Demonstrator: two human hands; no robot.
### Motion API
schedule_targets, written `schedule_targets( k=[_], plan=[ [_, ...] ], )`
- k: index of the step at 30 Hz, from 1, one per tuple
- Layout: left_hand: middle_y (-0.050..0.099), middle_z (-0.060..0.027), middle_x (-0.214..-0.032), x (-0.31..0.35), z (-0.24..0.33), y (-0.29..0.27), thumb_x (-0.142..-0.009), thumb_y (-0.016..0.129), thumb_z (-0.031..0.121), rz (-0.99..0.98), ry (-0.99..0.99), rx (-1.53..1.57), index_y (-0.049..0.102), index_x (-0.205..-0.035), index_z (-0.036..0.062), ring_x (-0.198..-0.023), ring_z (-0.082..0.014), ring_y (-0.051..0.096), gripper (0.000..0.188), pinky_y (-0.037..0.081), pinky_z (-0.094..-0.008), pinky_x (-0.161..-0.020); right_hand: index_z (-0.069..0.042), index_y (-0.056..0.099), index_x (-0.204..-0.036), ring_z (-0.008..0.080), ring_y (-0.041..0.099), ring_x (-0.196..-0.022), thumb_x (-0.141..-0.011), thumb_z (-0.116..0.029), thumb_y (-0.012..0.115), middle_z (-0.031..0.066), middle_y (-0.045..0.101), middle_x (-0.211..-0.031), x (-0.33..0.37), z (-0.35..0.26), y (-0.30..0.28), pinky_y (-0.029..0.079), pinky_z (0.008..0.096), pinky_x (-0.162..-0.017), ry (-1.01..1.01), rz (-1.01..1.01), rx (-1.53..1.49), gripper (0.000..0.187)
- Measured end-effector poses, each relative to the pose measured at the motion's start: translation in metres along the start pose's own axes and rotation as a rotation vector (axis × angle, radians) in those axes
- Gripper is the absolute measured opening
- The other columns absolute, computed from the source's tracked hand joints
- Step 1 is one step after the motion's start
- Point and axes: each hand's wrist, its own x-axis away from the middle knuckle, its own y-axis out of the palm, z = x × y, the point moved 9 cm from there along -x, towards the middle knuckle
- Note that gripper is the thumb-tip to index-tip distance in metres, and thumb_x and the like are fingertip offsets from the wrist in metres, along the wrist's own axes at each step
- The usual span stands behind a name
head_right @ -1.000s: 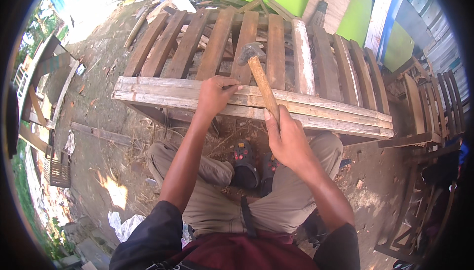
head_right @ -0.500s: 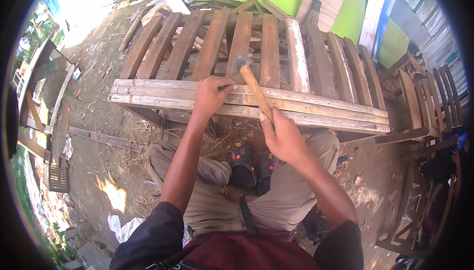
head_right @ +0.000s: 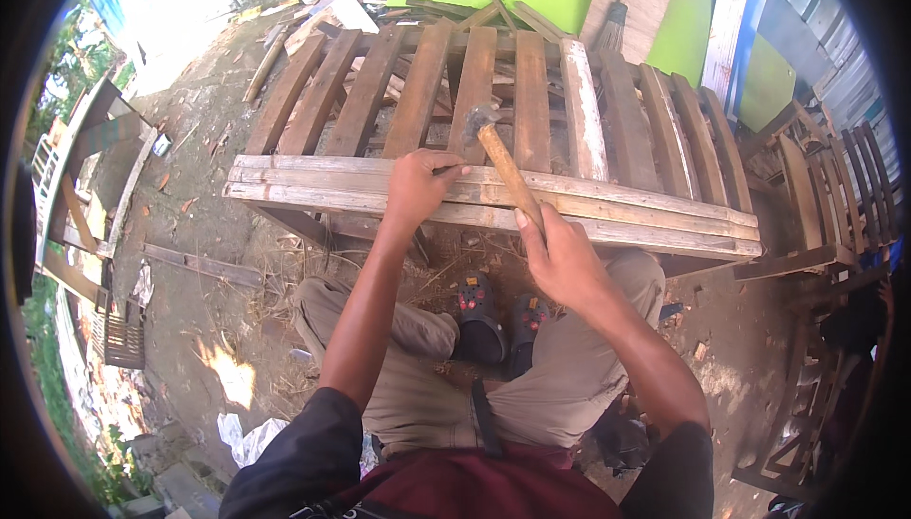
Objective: The person assembles a wooden pallet by hammering nails into wooden slats and sawing a bamboo pole. They use a hammer and a hand saw to secure the pieces together.
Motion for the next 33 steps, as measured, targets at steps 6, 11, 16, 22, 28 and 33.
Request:
schedule_targets(
  k=[6,11,16,22,28,33],
  plan=[
    [0.076,-0.0203,-0.095,0.0,0.001,0.002,-0.083,0.082,0.018,-0.023,-0.026,0.018,0.079,-0.1,0.0018,-0.087,-0.0336,0.073,0.023,0.055,-0.0386,-0.081,0.006,0.052,-0.102,0.0501,0.063,-0.068,-0.109,-0.032,0.047,0.0283,0.061,-0.069,-0.003,0.0,-0.004,0.045,0.0545,-0.064,-0.028,-0.038,0.088,0.038],
    [0.076,-0.0208,-0.095,0.001,-0.003,0.004,-0.083,0.082,0.017,-0.034,-0.071,0.048,0.079,-0.1,0.0016,-0.088,-0.0331,0.073,0.023,0.055,-0.0389,-0.081,0.006,0.052,-0.105,0.0508,0.062,-0.067,-0.109,-0.032,0.047,0.029,0.061,-0.07,-0.004,-0.003,-0.009,0.045,0.0547,-0.064,-0.092,-0.033,0.08,0.038],
    [0.076,-0.02,-0.098,0.003,-0.001,0.003,-0.083,0.081,0.016,-0.036,-0.062,0.028,0.079,-0.099,0.0017,-0.09,-0.0326,0.074,0.022,0.055,-0.0384,-0.082,0.006,0.052,-0.105,0.0525,0.063,-0.071,-0.109,-0.032,0.047,0.0304,0.062,-0.072,-0.001,0.004,-0.003,0.045,0.0554,-0.064,-0.02,-0.041,0.09,0.039],
    [0.076,-0.0192,-0.098,0.003,-0.006,0.005,-0.083,0.081,0.015,-0.016,-0.056,0.054,0.079,-0.097,0.0015,-0.09,-0.0325,0.074,0.02,0.055,-0.0378,-0.082,0.007,0.052,-0.106,0.0543,0.063,-0.073,-0.108,-0.03,0.049,0.0327,0.063,-0.073,0.002,0.0,-0.002,0.046,0.0574,-0.064,0.021,-0.037,0.117,0.037],
    [0.076,-0.0183,-0.099,0.001,-0.005,0.007,-0.084,0.08,0.014,-0.079,-0.05,0.054,0.079,-0.098,0.0012,-0.092,-0.0321,0.073,0.019,0.055,-0.0382,-0.082,0.006,0.053,-0.107,0.046,0.062,-0.063,-0.109,-0.03,0.049,0.0268,0.058,-0.065,0.001,0.003,-0.005,0.044,0.0526,-0.061,-0.023,-0.03,0.161,0.036],
    [0.074,-0.0181,-0.105,-0.007,-0.019,-0.025,-0.086,0.077,0.012,-0.081,0.055,0.001,0.076,-0.104,0.0026,-0.099,-0.0361,0.069,0.02,0.054,-0.0418,-0.086,0.008,0.053,-0.108,0.0544,0.063,-0.073,-0.107,-0.029,0.05,0.0322,0.063,-0.072,0.004,0.001,0.0,0.046,0.0568,-0.064,-0.005,-0.034,0.148,0.037]
  ],
)
